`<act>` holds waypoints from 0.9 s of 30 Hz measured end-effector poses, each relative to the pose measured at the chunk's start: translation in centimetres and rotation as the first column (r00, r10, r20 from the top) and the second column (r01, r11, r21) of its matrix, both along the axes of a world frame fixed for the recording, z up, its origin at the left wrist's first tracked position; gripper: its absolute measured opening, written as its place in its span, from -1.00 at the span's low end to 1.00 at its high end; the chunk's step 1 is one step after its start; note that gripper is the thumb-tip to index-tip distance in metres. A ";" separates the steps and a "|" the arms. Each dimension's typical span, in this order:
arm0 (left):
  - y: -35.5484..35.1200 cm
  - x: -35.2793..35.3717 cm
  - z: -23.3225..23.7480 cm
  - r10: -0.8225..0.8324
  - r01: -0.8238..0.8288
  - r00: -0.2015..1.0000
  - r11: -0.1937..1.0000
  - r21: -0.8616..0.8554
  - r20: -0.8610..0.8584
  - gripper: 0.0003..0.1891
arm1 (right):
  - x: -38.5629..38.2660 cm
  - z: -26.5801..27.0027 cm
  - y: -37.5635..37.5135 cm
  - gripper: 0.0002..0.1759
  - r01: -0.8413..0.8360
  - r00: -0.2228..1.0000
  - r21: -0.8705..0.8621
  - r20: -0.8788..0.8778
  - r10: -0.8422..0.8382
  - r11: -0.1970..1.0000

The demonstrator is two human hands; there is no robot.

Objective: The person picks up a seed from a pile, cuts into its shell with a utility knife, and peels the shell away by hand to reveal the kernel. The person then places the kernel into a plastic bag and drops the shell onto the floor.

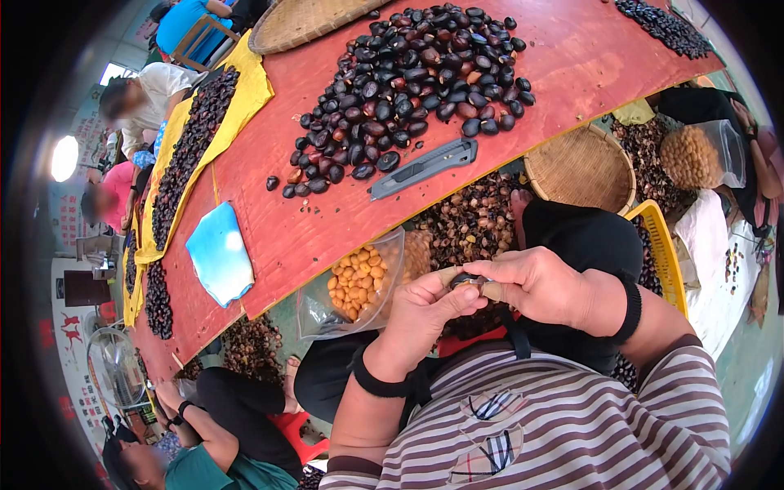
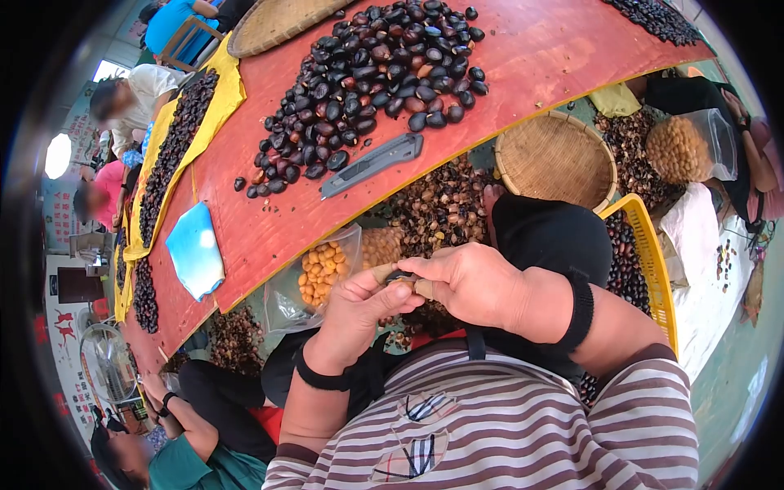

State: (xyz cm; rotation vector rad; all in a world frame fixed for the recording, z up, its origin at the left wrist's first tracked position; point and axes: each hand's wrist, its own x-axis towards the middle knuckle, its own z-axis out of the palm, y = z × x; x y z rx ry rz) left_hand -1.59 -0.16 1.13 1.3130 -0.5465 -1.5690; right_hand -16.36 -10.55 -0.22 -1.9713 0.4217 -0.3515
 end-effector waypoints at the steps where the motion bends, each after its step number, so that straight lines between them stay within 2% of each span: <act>1: 0.0 0.0 -0.1 -0.009 0.009 1.000 1.000 -0.003 -0.001 -0.69 | 0.1 0.1 0.1 -0.66 0.012 1.000 -0.046 -0.013 -0.012 0.999; 8: 0.1 0.5 -0.3 -0.071 0.071 0.997 0.997 0.000 0.006 -0.69 | 0.6 0.3 0.1 -0.73 0.007 0.997 -0.153 -0.075 -0.018 0.988; 12: 0.2 1.1 -0.7 -0.179 0.179 0.982 0.984 0.017 0.058 -0.70 | 0.8 1.0 -0.4 -0.74 -0.091 0.987 -0.247 -0.154 0.053 0.965; 14: 0.2 1.3 -0.1 -0.150 0.149 0.988 0.988 0.025 0.024 -0.71 | 1.3 1.4 -0.7 -0.74 -0.124 0.982 -0.265 -0.171 0.080 0.956; 18: 0.5 1.8 0.2 -0.118 0.118 0.993 0.993 0.017 0.014 -0.71 | 2.2 1.5 -0.7 -0.75 -0.126 0.983 -0.136 -0.151 0.105 0.983; 21: 0.9 1.8 -0.7 -0.058 0.058 0.998 0.998 -0.021 0.003 -0.71 | 2.7 0.9 -0.6 -0.75 -0.123 0.980 -0.167 -0.174 0.093 0.978; 24: 0.7 2.0 -0.6 0.040 -0.043 0.995 0.999 -0.028 -0.096 -0.71 | 3.1 0.7 -0.1 -0.75 -0.044 0.995 -0.269 -0.094 0.019 0.962; 27: 0.6 2.3 -0.6 0.104 -0.103 0.972 0.995 0.017 -0.211 -0.73 | 3.5 0.8 0.2 -0.74 -0.005 0.999 -0.137 -0.044 -0.001 0.991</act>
